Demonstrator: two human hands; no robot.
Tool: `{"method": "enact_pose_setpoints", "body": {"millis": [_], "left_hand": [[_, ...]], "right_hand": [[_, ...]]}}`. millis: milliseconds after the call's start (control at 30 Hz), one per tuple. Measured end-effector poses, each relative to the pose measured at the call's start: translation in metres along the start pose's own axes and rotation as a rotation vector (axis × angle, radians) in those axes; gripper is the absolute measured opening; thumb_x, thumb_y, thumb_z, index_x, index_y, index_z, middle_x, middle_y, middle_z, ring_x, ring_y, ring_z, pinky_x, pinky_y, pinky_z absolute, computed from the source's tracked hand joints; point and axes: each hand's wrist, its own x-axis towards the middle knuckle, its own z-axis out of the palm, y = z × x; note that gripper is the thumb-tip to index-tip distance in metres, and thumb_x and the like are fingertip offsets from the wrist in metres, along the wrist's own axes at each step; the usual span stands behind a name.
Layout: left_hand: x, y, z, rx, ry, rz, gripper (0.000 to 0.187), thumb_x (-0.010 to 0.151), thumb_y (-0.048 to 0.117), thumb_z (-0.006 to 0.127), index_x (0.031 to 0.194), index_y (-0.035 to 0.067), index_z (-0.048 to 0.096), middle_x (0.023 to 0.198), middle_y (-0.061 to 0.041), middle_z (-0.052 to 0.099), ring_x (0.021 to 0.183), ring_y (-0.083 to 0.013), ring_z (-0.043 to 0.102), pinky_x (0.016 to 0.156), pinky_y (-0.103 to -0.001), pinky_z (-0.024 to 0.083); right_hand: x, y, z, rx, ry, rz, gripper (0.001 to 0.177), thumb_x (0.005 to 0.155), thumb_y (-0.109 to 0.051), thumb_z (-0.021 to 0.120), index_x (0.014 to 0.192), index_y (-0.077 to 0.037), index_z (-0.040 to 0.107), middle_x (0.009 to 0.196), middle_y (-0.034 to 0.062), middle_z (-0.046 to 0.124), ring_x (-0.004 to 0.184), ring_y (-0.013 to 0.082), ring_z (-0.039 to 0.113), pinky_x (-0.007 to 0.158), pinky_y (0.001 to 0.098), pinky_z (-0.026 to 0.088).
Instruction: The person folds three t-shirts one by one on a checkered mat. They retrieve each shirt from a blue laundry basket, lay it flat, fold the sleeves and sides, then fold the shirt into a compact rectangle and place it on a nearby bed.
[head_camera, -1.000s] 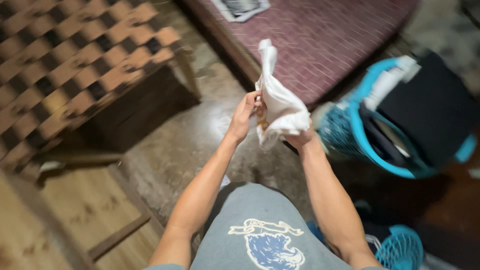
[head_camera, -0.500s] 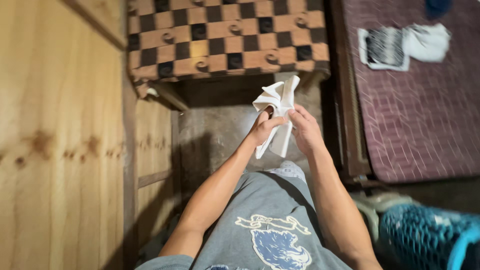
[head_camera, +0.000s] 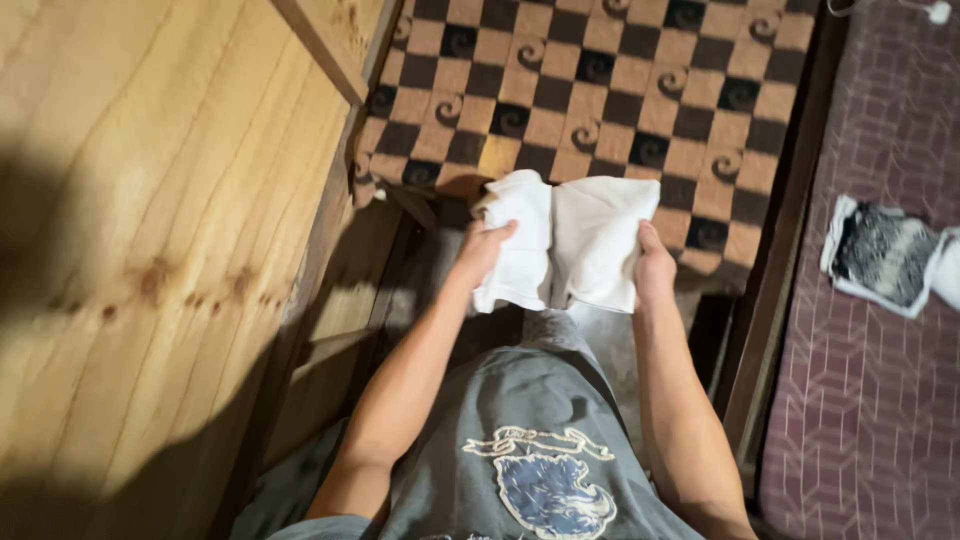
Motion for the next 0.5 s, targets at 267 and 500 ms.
{"method": "enact_pose_setpoints", "body": {"millis": [267,500], "left_hand": [[0.086,0.060,-0.037,0.033,0.211,-0.057,0.037,0.088,0.017,0.073,0.117,-0.004,0.070,0.105,-0.012,0.076,0.091,-0.0216,0.072,0.084,-0.034,0.057],[0.128,0.090,-0.019,0.244,0.213,-0.019,0.044,0.089,0.011,0.067,0.131,-0.001,0.062,0.118,-0.012,0.073,0.106,-0.0204,0.067,0.094,-0.032,0.051]], "right_hand": [[0.107,-0.078,-0.017,-0.034,-0.048,0.121,0.042,0.093,-0.001,0.059,0.134,-0.004,0.052,0.121,0.0153,0.067,0.107,0.0271,0.069,0.094,0.0413,0.057],[0.179,-0.078,-0.033,-0.368,-0.029,0.026,0.057,0.086,0.014,0.059,0.139,-0.005,0.052,0.126,0.0125,0.066,0.110,0.0235,0.067,0.092,0.0337,0.057]]}}
